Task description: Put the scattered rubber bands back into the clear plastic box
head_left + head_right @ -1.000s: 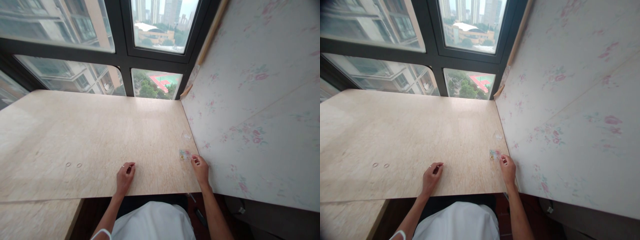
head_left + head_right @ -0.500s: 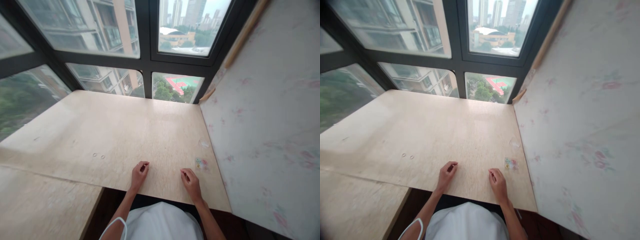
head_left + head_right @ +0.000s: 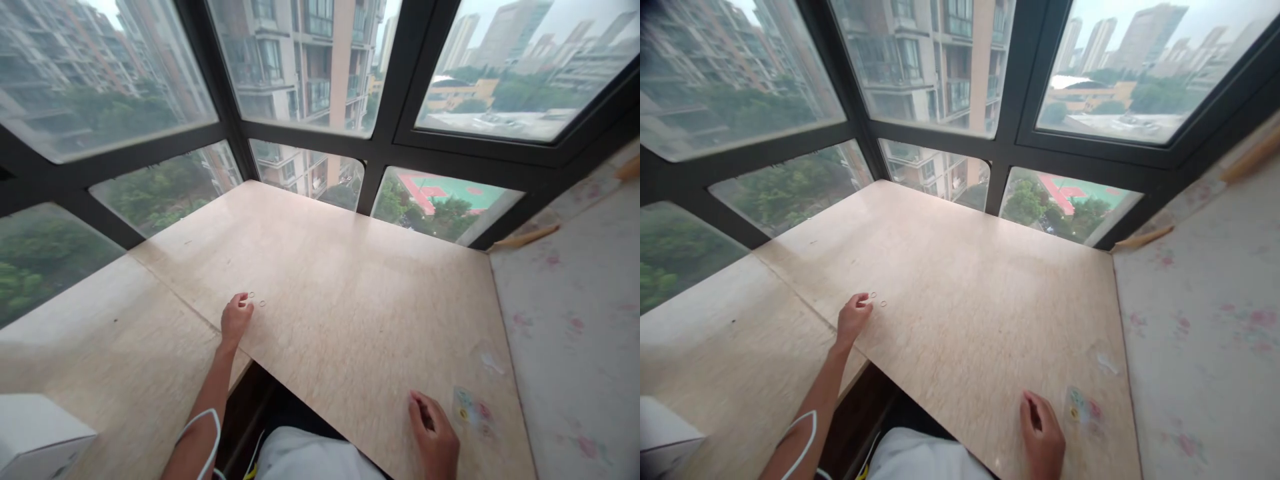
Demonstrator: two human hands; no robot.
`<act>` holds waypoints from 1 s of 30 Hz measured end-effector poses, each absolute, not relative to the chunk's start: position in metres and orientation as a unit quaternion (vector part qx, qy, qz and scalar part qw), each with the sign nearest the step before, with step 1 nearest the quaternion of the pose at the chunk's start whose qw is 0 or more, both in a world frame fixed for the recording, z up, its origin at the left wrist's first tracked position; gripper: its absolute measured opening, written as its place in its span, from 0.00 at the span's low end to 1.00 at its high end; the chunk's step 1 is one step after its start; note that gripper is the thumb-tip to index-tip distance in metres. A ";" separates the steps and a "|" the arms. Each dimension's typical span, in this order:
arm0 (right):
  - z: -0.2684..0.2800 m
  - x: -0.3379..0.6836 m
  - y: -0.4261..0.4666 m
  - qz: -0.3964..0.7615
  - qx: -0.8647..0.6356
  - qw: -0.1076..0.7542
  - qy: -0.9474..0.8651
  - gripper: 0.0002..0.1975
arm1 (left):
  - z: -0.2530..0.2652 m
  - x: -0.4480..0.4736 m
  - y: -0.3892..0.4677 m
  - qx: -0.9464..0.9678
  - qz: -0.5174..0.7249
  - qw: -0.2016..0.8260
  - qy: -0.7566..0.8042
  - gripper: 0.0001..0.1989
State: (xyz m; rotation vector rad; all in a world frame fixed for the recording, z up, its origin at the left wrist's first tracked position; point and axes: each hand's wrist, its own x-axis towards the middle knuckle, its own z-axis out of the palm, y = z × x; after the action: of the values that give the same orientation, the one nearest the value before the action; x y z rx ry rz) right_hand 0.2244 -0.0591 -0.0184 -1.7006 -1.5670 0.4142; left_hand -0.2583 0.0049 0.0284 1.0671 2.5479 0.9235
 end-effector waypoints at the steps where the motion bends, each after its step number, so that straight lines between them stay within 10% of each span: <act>1: -0.019 0.225 -0.059 0.160 -0.669 0.385 -0.616 0.20 | 0.027 -0.264 0.006 0.383 0.271 0.111 0.876 0.19; 30: -0.016 0.224 -0.058 0.182 -0.689 0.371 -0.596 0.22 | 0.017 -0.219 0.026 0.576 0.225 0.175 0.766 0.23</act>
State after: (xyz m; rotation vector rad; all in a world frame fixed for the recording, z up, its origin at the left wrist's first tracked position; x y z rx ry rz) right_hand 0.2244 -0.0584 -0.0163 -1.7671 -1.5281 0.4670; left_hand -0.2193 0.0262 0.0173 1.6309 2.1708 0.6381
